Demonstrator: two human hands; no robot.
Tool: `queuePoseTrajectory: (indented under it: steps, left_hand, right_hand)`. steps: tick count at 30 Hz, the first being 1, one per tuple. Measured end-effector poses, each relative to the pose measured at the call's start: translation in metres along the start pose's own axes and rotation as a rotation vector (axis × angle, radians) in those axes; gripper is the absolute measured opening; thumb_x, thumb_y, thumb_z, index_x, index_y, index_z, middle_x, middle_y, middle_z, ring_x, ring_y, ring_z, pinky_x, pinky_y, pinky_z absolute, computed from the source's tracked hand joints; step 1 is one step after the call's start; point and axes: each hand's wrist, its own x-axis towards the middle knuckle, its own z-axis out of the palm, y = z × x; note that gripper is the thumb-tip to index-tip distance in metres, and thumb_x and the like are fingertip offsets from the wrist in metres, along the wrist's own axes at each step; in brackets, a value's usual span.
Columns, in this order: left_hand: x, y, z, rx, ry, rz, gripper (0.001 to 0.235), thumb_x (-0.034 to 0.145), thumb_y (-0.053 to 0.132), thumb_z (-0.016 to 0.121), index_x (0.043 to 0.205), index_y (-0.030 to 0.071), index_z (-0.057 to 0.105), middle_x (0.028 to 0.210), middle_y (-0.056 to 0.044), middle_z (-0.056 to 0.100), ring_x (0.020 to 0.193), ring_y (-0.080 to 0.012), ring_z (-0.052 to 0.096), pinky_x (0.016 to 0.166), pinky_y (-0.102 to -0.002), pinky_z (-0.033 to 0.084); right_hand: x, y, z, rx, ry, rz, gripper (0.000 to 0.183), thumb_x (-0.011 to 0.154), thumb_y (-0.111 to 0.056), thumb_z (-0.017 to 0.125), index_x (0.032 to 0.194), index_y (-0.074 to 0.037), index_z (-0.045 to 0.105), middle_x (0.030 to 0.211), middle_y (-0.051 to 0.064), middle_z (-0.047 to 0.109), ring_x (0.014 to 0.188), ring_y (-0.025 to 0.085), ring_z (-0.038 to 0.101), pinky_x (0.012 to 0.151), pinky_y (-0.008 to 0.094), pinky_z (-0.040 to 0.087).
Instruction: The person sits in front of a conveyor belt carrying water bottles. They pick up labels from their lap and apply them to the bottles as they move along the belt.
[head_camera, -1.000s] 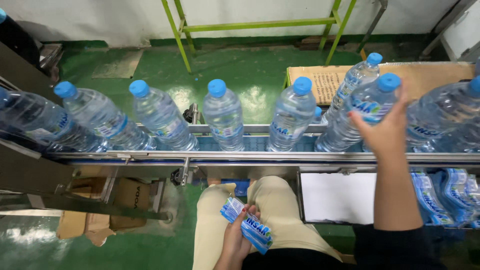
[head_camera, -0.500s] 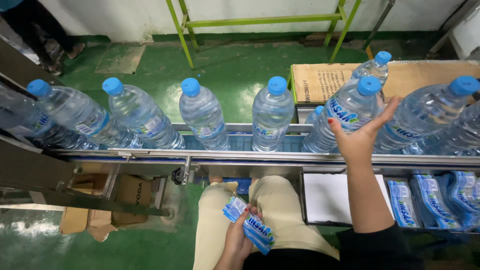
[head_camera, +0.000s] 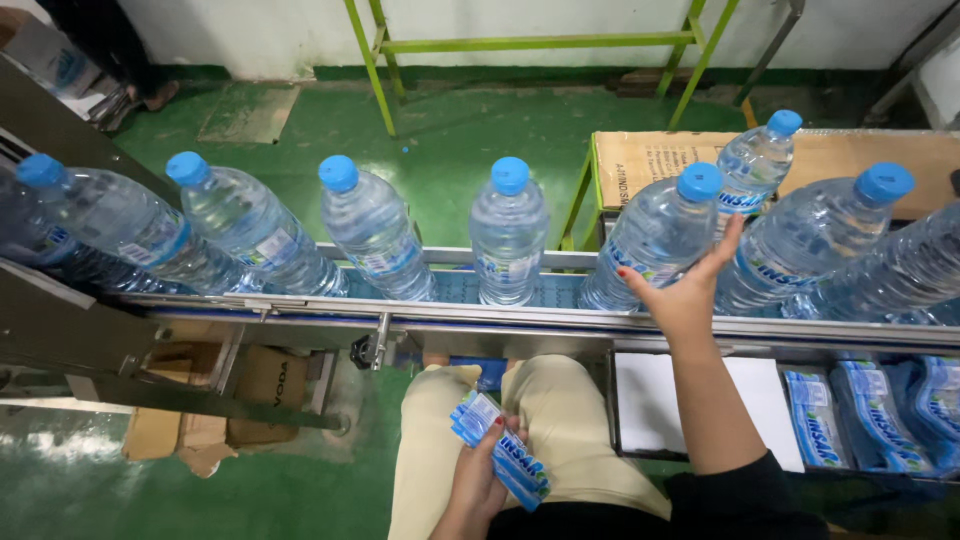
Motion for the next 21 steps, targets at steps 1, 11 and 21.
queuePoseTrajectory:
  steps: [1, 11, 21]
  left_hand:
    - [0.000, 0.000, -0.001, 0.002, 0.002, 0.000, 0.029, 0.093, 0.008, 0.069, 0.119, -0.003, 0.065, 0.110, -0.024, 0.072, 0.096, -0.0382, 0.070, 0.091, -0.049, 0.055]
    - [0.025, -0.013, 0.005, 0.003, 0.166, 0.246, 0.017, 0.092, -0.002, 0.074, 0.108, -0.005, 0.074, 0.092, -0.020, 0.075, 0.079, -0.0309, 0.069, 0.072, -0.042, 0.056]
    - [0.057, -0.029, -0.005, 0.034, -0.037, 0.285, 0.013, 0.096, 0.011, 0.075, 0.102, 0.008, 0.064, 0.095, -0.005, 0.068, 0.067, -0.0102, 0.052, 0.049, -0.025, 0.042]
  right_hand:
    - [-0.005, -0.005, 0.001, 0.001, 0.001, 0.002, 0.136, 0.076, -0.014, 0.095, 0.160, -0.017, -0.012, 0.170, 0.028, -0.003, 0.162, 0.040, 0.025, 0.131, 0.048, 0.024]
    - [-0.201, 0.007, 0.051, 0.129, -0.630, 0.226, 0.058, 0.063, -0.032, 0.071, 0.119, -0.018, 0.061, 0.111, 0.001, 0.062, 0.101, 0.016, 0.060, 0.094, 0.030, 0.045]
    - [-0.213, 0.028, 0.033, 0.314, -0.514, 0.483, 0.008, 0.084, -0.007, 0.080, 0.092, -0.007, 0.081, 0.093, 0.005, 0.080, 0.089, 0.014, 0.076, 0.083, 0.025, 0.059]
